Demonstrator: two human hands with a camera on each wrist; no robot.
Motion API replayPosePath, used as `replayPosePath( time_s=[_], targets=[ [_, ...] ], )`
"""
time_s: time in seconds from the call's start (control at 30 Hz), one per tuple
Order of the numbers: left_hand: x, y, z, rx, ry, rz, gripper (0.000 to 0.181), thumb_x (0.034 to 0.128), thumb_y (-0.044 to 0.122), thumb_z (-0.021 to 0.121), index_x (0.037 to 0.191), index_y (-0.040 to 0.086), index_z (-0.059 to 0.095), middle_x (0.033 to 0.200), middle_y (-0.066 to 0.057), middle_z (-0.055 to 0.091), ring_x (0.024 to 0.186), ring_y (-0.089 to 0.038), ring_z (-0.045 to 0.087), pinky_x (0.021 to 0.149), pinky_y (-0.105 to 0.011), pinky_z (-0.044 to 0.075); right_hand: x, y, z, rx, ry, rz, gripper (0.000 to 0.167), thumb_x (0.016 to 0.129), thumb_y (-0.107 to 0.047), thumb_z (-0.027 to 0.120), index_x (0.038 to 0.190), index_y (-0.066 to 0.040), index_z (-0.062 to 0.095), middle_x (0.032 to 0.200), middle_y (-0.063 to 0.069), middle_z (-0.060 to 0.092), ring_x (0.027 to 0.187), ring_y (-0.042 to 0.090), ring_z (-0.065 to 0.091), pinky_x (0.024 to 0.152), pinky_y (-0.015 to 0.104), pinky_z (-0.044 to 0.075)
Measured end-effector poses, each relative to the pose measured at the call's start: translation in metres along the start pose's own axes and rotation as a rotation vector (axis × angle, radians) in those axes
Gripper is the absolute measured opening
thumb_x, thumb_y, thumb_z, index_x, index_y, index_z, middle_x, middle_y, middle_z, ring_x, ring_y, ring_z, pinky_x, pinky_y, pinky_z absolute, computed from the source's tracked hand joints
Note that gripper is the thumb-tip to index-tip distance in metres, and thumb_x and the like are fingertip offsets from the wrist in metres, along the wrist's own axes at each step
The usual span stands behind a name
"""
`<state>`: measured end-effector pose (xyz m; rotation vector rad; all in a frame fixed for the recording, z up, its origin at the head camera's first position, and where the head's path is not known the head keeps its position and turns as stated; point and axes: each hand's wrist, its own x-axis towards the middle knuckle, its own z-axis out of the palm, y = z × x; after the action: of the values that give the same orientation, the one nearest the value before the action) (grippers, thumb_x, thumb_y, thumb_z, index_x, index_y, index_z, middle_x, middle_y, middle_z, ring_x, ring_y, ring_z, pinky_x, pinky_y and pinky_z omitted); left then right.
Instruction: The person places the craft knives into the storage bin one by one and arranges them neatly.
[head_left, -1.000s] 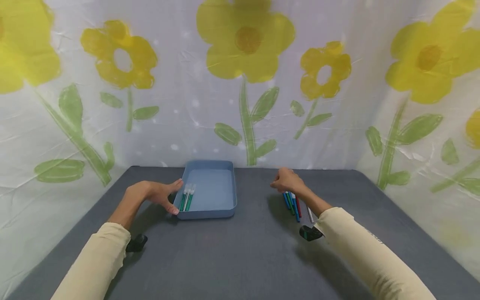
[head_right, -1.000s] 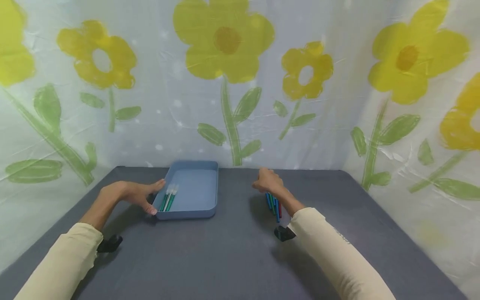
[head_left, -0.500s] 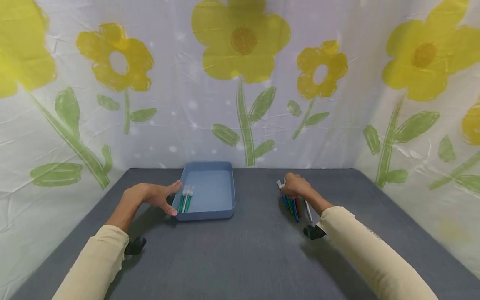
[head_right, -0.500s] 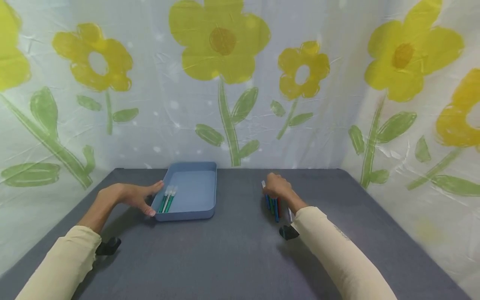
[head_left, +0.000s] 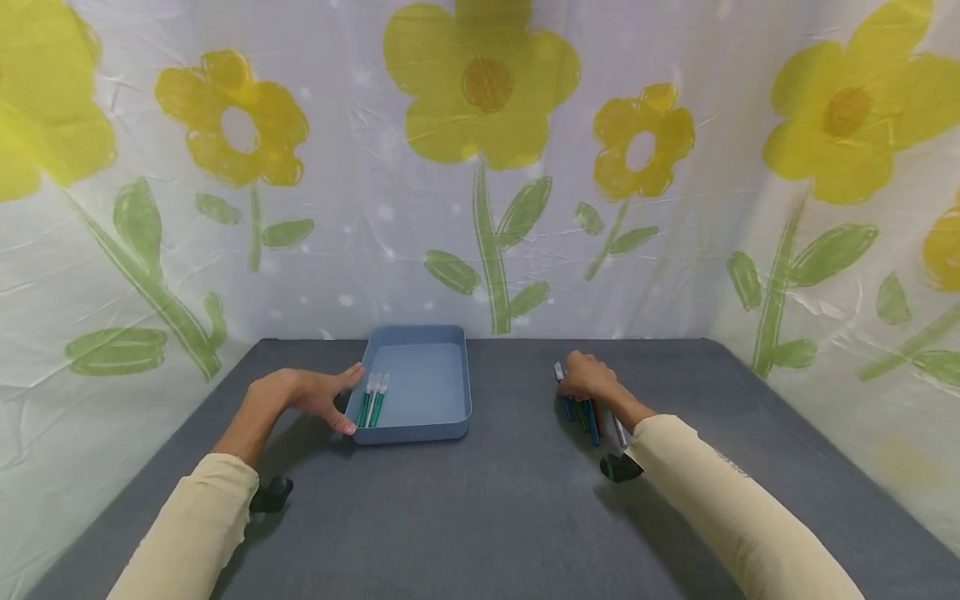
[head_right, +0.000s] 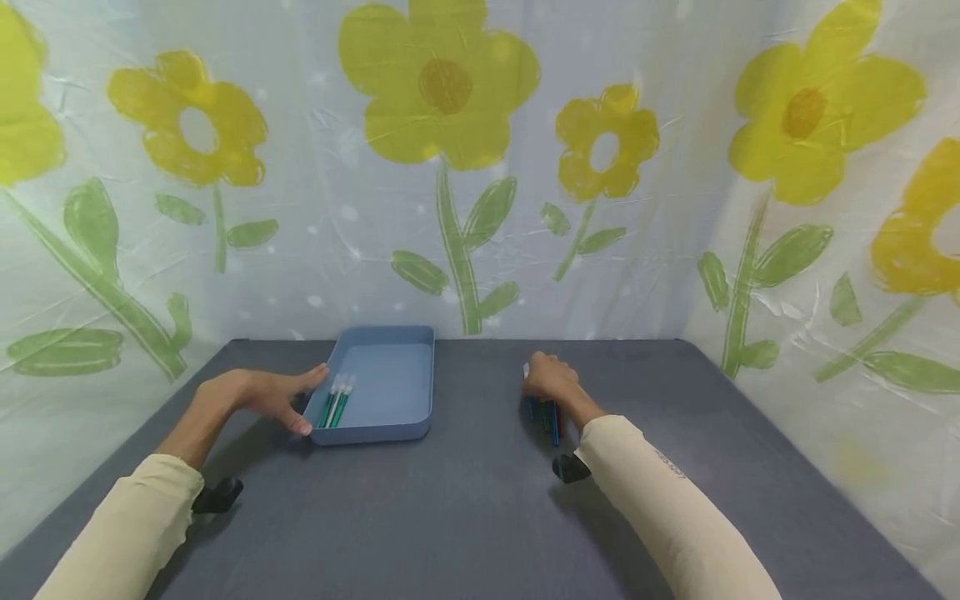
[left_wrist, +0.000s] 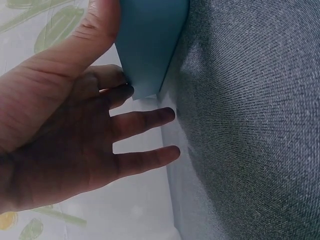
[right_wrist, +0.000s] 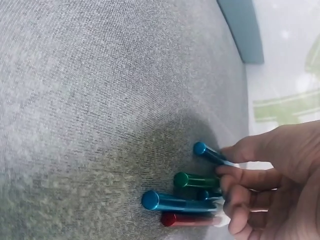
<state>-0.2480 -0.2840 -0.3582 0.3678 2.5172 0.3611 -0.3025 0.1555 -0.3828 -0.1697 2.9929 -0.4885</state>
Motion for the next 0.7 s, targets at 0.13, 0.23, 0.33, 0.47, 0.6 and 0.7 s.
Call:
replayPosePath(
  time_s=[0.13,0.23,0.33,0.47,0.6,0.7],
  targets=[
    [0.000,0.000,0.001,-0.003,0.001,0.004,0.133,0.0859,0.055,0.081,0.166,0.001,-0.010,0.172,-0.030,-0.016,0.159,-0.056,0.006,0.122,-0.070,0.023,0.002,0.001,0.001,0.031,0.005,-0.012,0.034,0.094,-0.015,0.069,0.062,-0.009,0.063,0.056,0.004,0.059,0.051,0.017,0.051,0.052,0.032,0.035],
    [-0.001,0.000,0.002,-0.013,-0.005,0.010,0.133,0.0862,0.054,0.082,0.166,0.001,-0.010,0.171,-0.030,-0.017,0.159,-0.057,0.004,0.123,-0.071,0.021,0.001,0.000,0.002,0.097,0.006,-0.052,0.041,0.094,-0.016,0.066,0.055,-0.016,0.052,0.051,-0.001,0.050,0.048,0.014,0.045,0.050,0.029,0.032],
    [-0.001,0.001,0.001,-0.019,-0.010,0.016,0.133,0.0865,0.053,0.082,0.166,0.000,-0.011,0.171,-0.030,-0.018,0.159,-0.057,0.003,0.123,-0.071,0.020,-0.003,-0.008,0.001,0.179,0.006,-0.084,0.044,0.095,-0.016,0.065,0.053,-0.017,0.050,0.050,-0.001,0.050,0.046,0.012,0.040,0.048,0.027,0.030],
    [-0.002,0.002,0.000,-0.021,-0.006,0.023,0.132,0.0876,0.052,0.081,0.166,0.000,-0.012,0.171,-0.030,-0.019,0.158,-0.057,0.002,0.123,-0.072,0.020,-0.006,-0.031,-0.001,0.227,0.018,-0.123,0.042,0.096,-0.017,0.064,0.054,-0.012,0.059,0.048,-0.002,0.051,0.044,0.010,0.038,0.048,0.026,0.031],
    [-0.003,0.002,-0.001,-0.023,-0.009,0.016,0.132,0.0881,0.051,0.081,0.165,0.000,-0.013,0.170,-0.031,-0.020,0.158,-0.058,0.000,0.123,-0.072,0.018,-0.007,-0.063,0.000,0.236,0.022,-0.176,0.038,0.096,-0.019,0.066,0.062,-0.003,0.072,0.048,-0.001,0.057,0.045,0.013,0.048,0.049,0.025,0.036],
    [-0.002,0.002,-0.001,-0.029,-0.014,0.012,0.132,0.0882,0.051,0.081,0.165,-0.001,-0.013,0.170,-0.031,-0.021,0.158,-0.058,-0.001,0.123,-0.073,0.017,-0.008,-0.086,0.003,0.271,0.017,-0.222,0.039,0.096,-0.019,0.067,0.059,-0.007,0.071,0.048,-0.001,0.058,0.046,0.013,0.050,0.050,0.024,0.037]
  ],
)
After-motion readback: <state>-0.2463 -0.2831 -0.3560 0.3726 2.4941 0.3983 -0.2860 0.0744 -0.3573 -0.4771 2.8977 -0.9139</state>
